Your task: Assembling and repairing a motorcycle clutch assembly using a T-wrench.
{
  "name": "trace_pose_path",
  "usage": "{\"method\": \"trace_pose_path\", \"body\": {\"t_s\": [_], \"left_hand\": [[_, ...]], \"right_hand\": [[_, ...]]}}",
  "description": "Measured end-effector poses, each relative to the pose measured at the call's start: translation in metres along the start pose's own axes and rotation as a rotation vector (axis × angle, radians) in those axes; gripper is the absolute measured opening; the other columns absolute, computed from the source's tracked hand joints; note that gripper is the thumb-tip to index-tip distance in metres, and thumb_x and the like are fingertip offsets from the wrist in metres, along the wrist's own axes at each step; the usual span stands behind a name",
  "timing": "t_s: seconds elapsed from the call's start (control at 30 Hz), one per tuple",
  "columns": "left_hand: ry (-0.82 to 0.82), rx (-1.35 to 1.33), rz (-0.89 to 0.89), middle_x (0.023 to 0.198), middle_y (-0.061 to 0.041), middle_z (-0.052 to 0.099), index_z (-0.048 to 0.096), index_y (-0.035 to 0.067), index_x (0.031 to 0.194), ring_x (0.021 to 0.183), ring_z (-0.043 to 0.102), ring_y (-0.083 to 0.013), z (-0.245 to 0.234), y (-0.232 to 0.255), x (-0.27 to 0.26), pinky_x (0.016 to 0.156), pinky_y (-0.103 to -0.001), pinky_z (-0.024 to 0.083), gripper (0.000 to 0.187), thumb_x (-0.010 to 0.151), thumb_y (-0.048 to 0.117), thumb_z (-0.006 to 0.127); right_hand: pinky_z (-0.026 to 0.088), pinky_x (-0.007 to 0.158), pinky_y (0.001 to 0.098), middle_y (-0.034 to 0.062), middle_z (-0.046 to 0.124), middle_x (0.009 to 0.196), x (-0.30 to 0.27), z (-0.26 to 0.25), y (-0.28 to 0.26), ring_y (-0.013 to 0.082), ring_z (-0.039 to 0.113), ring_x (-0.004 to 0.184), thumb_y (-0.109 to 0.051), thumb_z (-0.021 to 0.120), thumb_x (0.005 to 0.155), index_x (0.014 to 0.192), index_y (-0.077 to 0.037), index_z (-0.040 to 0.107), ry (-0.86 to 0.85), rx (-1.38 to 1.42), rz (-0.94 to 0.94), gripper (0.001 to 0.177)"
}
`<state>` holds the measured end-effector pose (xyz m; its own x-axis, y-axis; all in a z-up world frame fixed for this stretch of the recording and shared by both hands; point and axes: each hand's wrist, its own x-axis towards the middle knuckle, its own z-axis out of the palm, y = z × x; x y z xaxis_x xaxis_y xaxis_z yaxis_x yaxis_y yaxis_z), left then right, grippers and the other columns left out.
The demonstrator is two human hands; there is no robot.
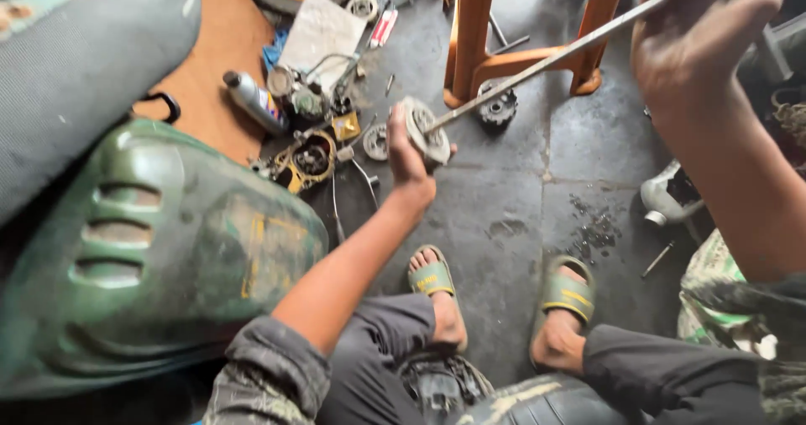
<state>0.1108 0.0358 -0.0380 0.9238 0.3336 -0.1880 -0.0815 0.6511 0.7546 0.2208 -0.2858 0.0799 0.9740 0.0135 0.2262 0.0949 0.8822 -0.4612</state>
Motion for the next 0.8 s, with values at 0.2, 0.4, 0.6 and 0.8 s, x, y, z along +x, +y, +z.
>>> {"method": "trace_pose_path", "body": {"t_s": [0.2,0.4,0.6,0.8], "left_hand": [[-0.068,-0.090,-0.064,0.112,-0.008,0.068,0.059,0.011,0.129,0.093,0.071,-0.0236,-0.025,-0.014,-0.004,0.061,-0.045,0.064,0.058,0.098,0.059,0.050],[-0.079,-0.081,-0.070,0.117,-0.006,0.066,0.057,0.014,0.133,0.096,0.070,-0.0231,-0.025,-0.019,-0.007,0.060,-0.046,0.064,0.059,0.095,0.059,0.051],[-0.227,-0.172,-0.085,0.124,-0.008,0.067,0.055,0.012,0.139,0.102,0.069,-0.0255,-0.043,-0.031,0.018,0.063,-0.047,0.064,0.064,0.099,0.062,0.050],[-0.272,-0.095,-0.046,0.132,-0.008,0.062,0.047,0.020,0.147,0.111,0.067,-0.0250,-0.046,0.023,0.010,0.068,-0.047,0.066,0.064,0.096,0.057,0.053]], "right_hand": [[0.056,0.099,0.0362,0.0102,0.062,0.130,-0.033,0.055,0.018,0.0248,0.066,0.101,-0.043,0.041,0.120,0.131,-0.007,0.055,0.046,0.034,-0.013,0.041],[0.053,0.077,0.0337,0.0022,0.069,0.138,-0.032,0.065,0.017,0.0176,0.064,0.072,-0.050,0.043,0.116,0.114,-0.016,0.069,-0.188,0.077,0.133,0.043],[0.046,0.083,0.0279,-0.0027,0.070,0.088,-0.019,0.025,0.003,0.0073,0.047,0.051,-0.052,0.035,0.124,0.091,-0.015,0.070,-0.440,0.025,0.293,0.061],[0.034,0.125,0.0488,0.0001,0.071,0.074,-0.032,0.038,0.002,0.0110,0.063,0.068,-0.042,0.044,0.112,0.105,-0.010,0.080,-0.886,-0.084,0.479,0.048]]}}
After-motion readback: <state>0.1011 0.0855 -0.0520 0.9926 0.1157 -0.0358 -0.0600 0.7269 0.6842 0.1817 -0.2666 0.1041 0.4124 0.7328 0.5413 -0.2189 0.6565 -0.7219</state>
